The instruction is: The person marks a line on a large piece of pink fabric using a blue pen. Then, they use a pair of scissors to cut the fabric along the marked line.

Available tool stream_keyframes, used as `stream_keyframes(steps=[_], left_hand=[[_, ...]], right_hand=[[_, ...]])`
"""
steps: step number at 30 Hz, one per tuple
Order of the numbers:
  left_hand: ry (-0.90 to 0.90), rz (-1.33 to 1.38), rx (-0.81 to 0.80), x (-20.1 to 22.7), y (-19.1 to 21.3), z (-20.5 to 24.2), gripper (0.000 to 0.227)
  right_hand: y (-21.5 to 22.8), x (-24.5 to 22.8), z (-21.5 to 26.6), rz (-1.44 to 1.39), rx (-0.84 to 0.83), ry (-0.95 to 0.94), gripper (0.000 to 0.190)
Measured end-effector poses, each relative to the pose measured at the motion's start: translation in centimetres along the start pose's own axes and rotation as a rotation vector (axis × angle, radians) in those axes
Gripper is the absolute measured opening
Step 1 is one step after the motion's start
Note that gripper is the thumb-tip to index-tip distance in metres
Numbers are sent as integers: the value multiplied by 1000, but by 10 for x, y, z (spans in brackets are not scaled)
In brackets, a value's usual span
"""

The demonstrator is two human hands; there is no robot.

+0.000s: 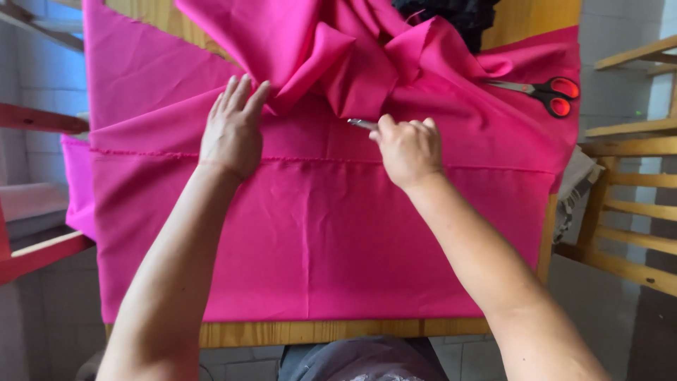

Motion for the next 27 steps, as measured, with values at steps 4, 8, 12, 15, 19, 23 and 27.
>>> stream_keyframes(steps=[4,8,12,15,19,23,27], left_hand=[[-91,-84,200,14,11,36,85],[-18,-8,248,37,33,83,62],[6,-78,313,64,36,150,51],[71,-116,313,89,26,195,45],[159,-114,337,152,1,229,38],[257,-41,374,242,-34,249,33],[338,-62,364,322,-85,263,31]], right_hand=[[-70,29,9,159,-432,-153,19],[-43,53,5,54,-254,-190,47],[-1,201,-5,135,30,-230,19],[-10,335,5,232,-51,-422,20],[-10,400,9,175,-341,-457,54],[-10,413,-2,21,-278,-273,44],[-33,432,-22,25,-195,-92,40]])
Point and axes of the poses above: each hand's wrist, its own z-axis away from the middle knuckle, its own y-axis out of the back of the hand, x = y × z, the point moved 7 cm from there along -z, towards the middle knuckle, and after that the axes turned 15 degrees about -y, right-handed, at the moved point
